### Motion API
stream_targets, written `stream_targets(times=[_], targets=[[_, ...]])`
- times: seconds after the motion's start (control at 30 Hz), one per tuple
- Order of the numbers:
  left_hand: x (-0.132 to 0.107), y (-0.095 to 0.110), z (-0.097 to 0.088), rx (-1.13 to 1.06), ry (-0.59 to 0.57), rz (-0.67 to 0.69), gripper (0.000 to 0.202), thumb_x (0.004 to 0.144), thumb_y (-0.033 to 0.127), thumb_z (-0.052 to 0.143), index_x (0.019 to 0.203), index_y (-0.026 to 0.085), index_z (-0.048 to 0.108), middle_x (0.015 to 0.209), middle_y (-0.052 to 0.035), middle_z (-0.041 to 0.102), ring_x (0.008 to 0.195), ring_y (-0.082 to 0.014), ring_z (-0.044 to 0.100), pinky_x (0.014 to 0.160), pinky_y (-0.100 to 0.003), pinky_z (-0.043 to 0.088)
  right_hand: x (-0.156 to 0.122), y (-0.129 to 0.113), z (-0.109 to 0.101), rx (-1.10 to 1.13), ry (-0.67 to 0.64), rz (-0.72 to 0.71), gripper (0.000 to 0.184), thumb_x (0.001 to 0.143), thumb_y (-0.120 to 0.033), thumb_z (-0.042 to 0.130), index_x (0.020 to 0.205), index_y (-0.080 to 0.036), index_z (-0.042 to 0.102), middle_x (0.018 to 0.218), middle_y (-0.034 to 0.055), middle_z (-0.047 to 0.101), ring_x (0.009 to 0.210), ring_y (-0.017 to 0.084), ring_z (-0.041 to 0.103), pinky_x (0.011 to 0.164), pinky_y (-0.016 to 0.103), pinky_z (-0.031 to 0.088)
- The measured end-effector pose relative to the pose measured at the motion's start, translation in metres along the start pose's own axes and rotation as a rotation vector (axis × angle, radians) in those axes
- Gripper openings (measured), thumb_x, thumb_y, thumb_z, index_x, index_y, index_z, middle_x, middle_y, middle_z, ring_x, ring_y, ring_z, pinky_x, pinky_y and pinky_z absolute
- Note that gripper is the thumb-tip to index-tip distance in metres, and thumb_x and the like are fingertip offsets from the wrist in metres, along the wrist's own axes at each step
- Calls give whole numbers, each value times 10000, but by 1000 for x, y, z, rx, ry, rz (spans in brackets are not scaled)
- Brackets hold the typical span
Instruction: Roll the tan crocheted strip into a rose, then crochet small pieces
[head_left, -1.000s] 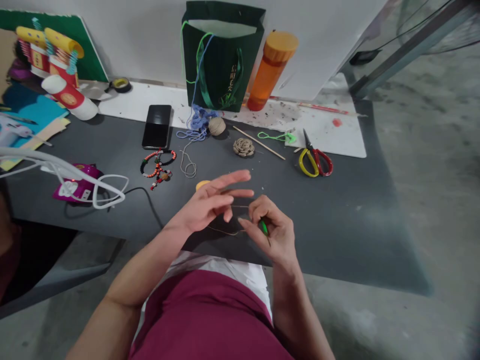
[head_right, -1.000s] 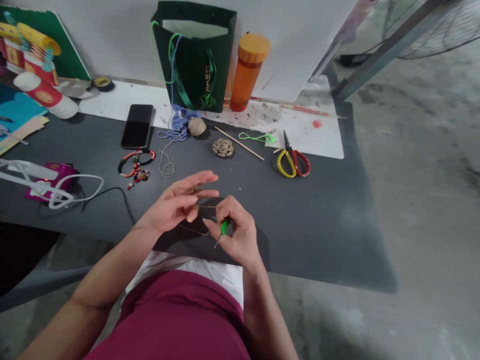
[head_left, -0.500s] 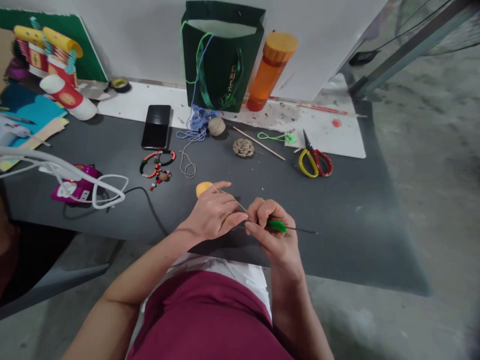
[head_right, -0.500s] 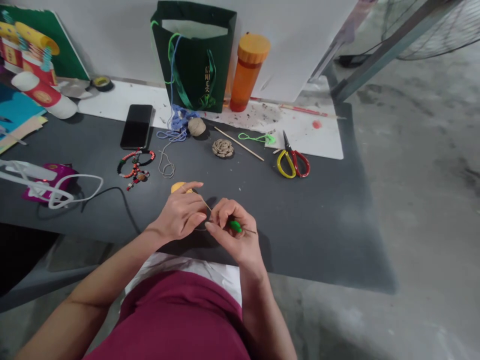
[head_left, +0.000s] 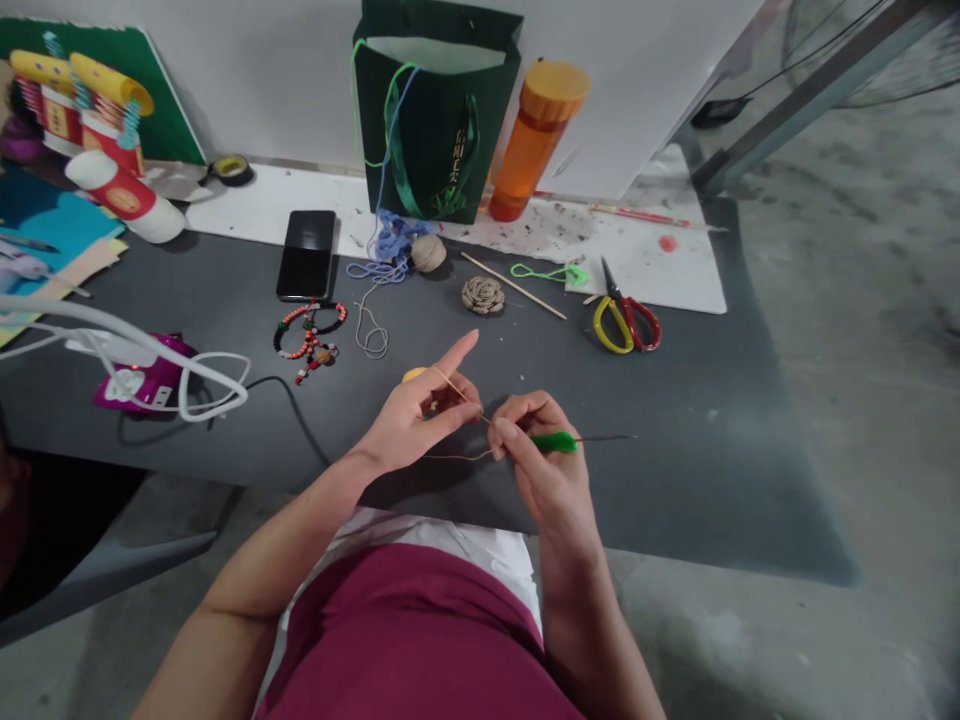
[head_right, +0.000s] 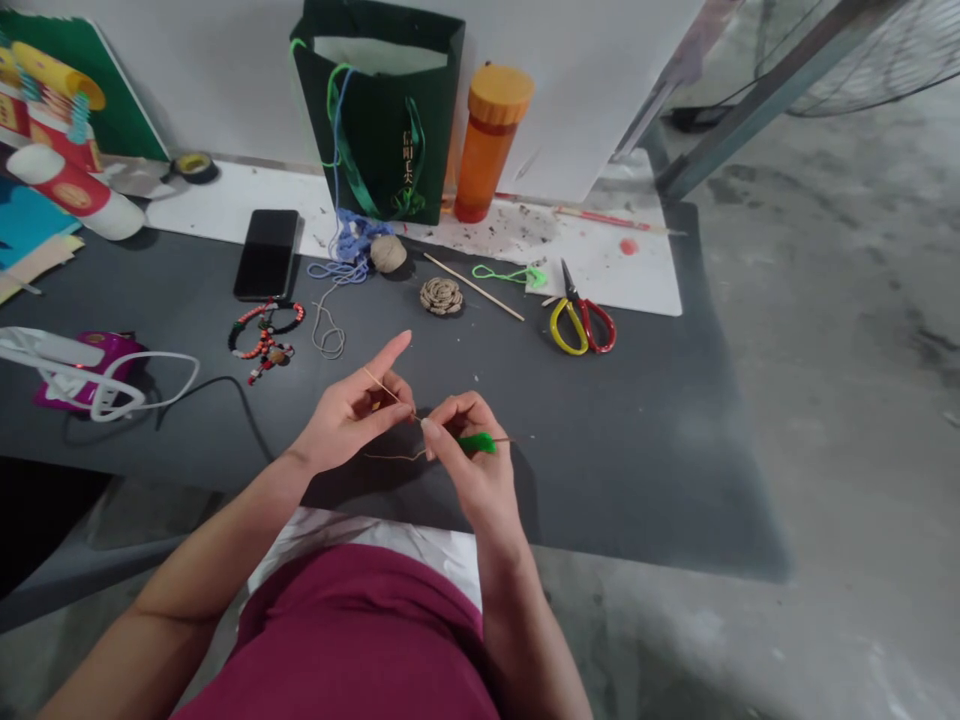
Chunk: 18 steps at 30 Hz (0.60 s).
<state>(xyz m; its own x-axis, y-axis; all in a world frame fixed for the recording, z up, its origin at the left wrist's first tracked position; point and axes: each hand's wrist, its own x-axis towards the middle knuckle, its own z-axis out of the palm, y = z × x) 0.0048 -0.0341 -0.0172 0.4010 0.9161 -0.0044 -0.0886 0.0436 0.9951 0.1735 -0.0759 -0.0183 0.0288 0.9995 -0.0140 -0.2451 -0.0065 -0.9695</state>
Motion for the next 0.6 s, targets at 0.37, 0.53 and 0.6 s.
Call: stream_targets(times=[0.37,0.53,0.6], targets=[[6,5,-20,-464,-100,110,621,805,348,803,1398,332,622,697,25,626,602,-86,521,613,-221,463,23,-5,4,-310,-6,150,246,867,-365,642,1043,-220,732,783,-8,670,457,55,371,447,229,315],[8,11,-24,-506,-115,183,548,818,335,797,1349,339,663,674,29,610,584,-75,502,606,-216,432,42,9,28,-399,-256,42,251,733,-267,704,972,-205,748,858,13,662,686,124,527,652,259,449],[8,14,-24,-484,-127,221,537,812,346,800,1335,336,675,660,28,609,574,-81,509,597,-222,435,47,17,34,-449,-272,12,170,717,-235,701,877,-199,746,745,-19,578,654,119,494,644,254,428]])
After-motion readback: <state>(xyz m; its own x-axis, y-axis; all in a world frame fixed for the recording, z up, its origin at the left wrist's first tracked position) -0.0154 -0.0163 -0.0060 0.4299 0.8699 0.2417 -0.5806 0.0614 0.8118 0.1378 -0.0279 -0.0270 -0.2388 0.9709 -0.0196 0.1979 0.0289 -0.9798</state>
